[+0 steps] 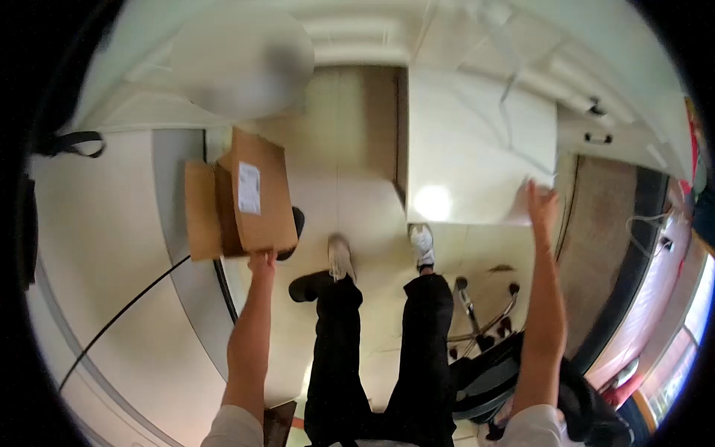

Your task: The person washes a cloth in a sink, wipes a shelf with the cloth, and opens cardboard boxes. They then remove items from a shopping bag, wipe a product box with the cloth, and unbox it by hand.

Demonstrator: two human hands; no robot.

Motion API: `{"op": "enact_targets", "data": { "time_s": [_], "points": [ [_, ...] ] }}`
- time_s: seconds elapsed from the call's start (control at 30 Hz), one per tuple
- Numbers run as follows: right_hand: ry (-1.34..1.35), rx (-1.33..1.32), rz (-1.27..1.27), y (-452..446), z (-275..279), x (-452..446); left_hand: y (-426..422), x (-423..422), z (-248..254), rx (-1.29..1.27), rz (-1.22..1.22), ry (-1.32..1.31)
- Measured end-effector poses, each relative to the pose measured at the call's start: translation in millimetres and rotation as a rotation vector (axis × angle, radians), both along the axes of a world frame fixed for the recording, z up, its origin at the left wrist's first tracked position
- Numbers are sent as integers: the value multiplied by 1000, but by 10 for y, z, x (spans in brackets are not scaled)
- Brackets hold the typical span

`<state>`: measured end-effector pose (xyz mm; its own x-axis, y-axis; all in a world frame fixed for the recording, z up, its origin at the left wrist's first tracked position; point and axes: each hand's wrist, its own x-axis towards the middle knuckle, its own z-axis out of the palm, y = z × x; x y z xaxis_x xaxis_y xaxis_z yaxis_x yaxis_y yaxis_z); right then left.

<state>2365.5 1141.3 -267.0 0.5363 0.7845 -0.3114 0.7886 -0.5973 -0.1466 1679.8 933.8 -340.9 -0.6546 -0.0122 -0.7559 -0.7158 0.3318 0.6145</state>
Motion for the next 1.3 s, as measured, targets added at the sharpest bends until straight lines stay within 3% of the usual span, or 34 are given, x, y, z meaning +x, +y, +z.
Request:
{"op": "enact_targets", "data": {
  "time_s": [0.03,0.13,0.2,0.27,0.33,0.43,0.5,0.57,0.63,0.7,0.73,0.8,0.9,1.0,1.13,1.3],
  "points": [
    [-179,-39,-3,91,108,-70,138,-109,-277,-29,-17,-18],
    [-61,73,-171,48,-18,93,580,-201,-658,-75,-18,-22],
    [-99,79,-195,35,-27,3,538,-370,-1180,108,-185,-111],
    [-157,92,-231,-9,13,-164,461,-428,-1497,89,-135,-118],
    [-161,77,-224,13,0,-145,528,-371,-1511,78,-83,-114],
    [-173,73,-217,-71,48,-285,458,-98,-1211,-179,-255,-172],
    [-190,91,-263,-140,121,-548,498,347,-895,93,-731,302],
    [-142,21,-285,-221,263,-784,1041,959,-238,404,-1142,114],
    [-64,41,-263,-384,254,-867,1522,1722,266,505,-1248,-211],
    [-88,85,-261,-485,165,-977,1830,2251,241,488,-1339,-278],
    [-54,79,-268,-503,183,-996,1888,2410,453,496,-1360,-269],
    [1,70,-281,-574,286,-1106,1851,2620,829,296,-1452,57],
    [-27,189,-254,-648,257,-1091,1763,2581,591,399,-1400,75],
    [32,240,-265,-914,209,-1067,1481,2538,733,378,-1384,77],
    [59,208,-242,-1479,237,-1091,757,2455,635,344,-1315,5],
    [127,226,-247,-2458,312,-1218,-264,2441,875,285,-1302,58]
  ]
}}
